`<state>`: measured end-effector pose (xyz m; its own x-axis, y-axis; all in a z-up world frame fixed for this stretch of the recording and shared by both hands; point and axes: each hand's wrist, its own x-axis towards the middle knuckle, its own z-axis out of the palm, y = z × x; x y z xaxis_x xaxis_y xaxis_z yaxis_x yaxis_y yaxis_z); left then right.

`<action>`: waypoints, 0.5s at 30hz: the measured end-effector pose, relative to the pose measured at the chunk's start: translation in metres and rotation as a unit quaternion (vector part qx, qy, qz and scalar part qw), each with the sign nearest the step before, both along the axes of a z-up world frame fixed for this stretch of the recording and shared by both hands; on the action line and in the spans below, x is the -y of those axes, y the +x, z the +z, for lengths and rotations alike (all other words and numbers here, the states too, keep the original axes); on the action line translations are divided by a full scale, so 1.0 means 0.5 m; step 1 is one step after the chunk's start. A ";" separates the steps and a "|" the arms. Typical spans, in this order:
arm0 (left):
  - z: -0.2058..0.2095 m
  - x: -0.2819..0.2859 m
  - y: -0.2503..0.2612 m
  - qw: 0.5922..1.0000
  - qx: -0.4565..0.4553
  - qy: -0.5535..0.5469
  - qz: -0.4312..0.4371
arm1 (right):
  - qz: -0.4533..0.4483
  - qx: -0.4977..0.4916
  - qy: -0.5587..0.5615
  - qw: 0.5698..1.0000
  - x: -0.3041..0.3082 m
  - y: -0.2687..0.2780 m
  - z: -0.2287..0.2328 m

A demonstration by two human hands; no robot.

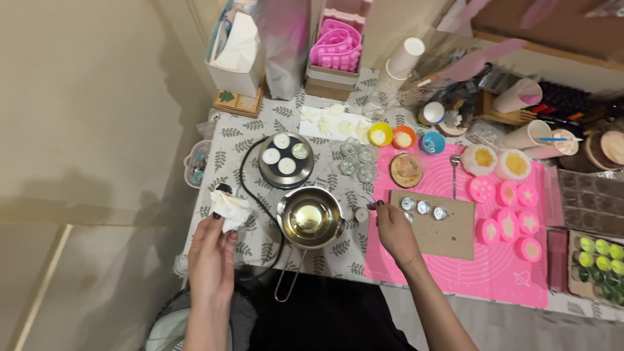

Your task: The person stirs melted wax in a metal pitcher set over a hot plate, then pours the wax into small metal candle cups and places wicks into the filled cups. They carry the finished candles to a wooden tray and arrange them alongside other completed candles.

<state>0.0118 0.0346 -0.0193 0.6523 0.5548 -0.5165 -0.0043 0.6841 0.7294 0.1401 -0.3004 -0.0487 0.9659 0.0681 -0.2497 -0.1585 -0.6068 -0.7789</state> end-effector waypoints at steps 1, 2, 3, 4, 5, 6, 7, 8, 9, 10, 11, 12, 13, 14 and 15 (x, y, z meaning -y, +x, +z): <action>-0.003 0.007 0.007 1.000 0.000 0.000 -0.002 | -0.002 0.000 0.000 1.000 -0.003 -0.002 0.024; -0.005 0.013 0.011 1.000 -0.001 -0.002 -0.002 | -0.028 -0.051 -0.008 0.998 -0.006 -0.007 0.048; -0.008 0.020 0.015 1.000 -0.002 -0.004 -0.003 | -0.054 -0.102 -0.015 0.993 -0.009 -0.012 0.072; -0.002 0.029 0.020 1.000 0.000 -0.003 -0.005 | -0.057 -0.100 -0.014 0.993 -0.004 -0.009 0.069; 0.004 0.039 0.026 1.000 0.006 -0.001 -0.014 | -0.054 -0.096 -0.005 0.994 0.002 -0.006 0.067; 0.010 0.052 0.026 1.000 0.010 -0.001 -0.022 | -0.052 -0.093 0.003 0.994 0.011 -0.009 0.064; 0.015 0.065 0.023 1.000 0.008 -0.002 -0.024 | -0.053 -0.095 0.002 0.994 0.018 -0.015 0.065; 0.021 0.076 0.028 1.000 0.008 -0.005 -0.027 | -0.048 -0.077 0.012 0.996 0.023 -0.013 0.067; 0.026 0.087 0.033 0.999 0.008 -0.008 -0.030 | -0.043 -0.059 0.021 0.997 0.028 -0.012 0.068; 0.019 0.096 0.032 0.999 0.008 -0.008 -0.031 | -0.044 -0.058 0.022 0.997 0.035 -0.013 0.068; 0.011 0.105 0.032 0.999 0.010 -0.011 -0.034 | -0.039 -0.049 0.023 0.998 0.042 -0.014 0.069; 0.003 0.115 0.031 0.999 0.013 -0.014 -0.036 | -0.034 -0.040 0.023 0.998 0.049 -0.015 0.069; -0.010 0.121 0.030 0.999 0.013 -0.013 -0.038 | -0.036 -0.040 0.023 0.998 0.052 -0.016 0.068; -0.023 0.128 0.030 0.999 0.005 0.002 -0.036 | -0.038 -0.049 0.036 0.997 0.056 -0.017 0.067; -0.037 0.136 0.030 0.999 -0.004 0.017 -0.034 | -0.040 -0.058 0.049 0.996 0.060 -0.017 0.067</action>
<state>0.0268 -0.0333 -0.0377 0.6850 0.5271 -0.5029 0.0471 0.6569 0.7525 0.1317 -0.3306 -0.0154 0.9340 0.0224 -0.3566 -0.2958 -0.5112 -0.8069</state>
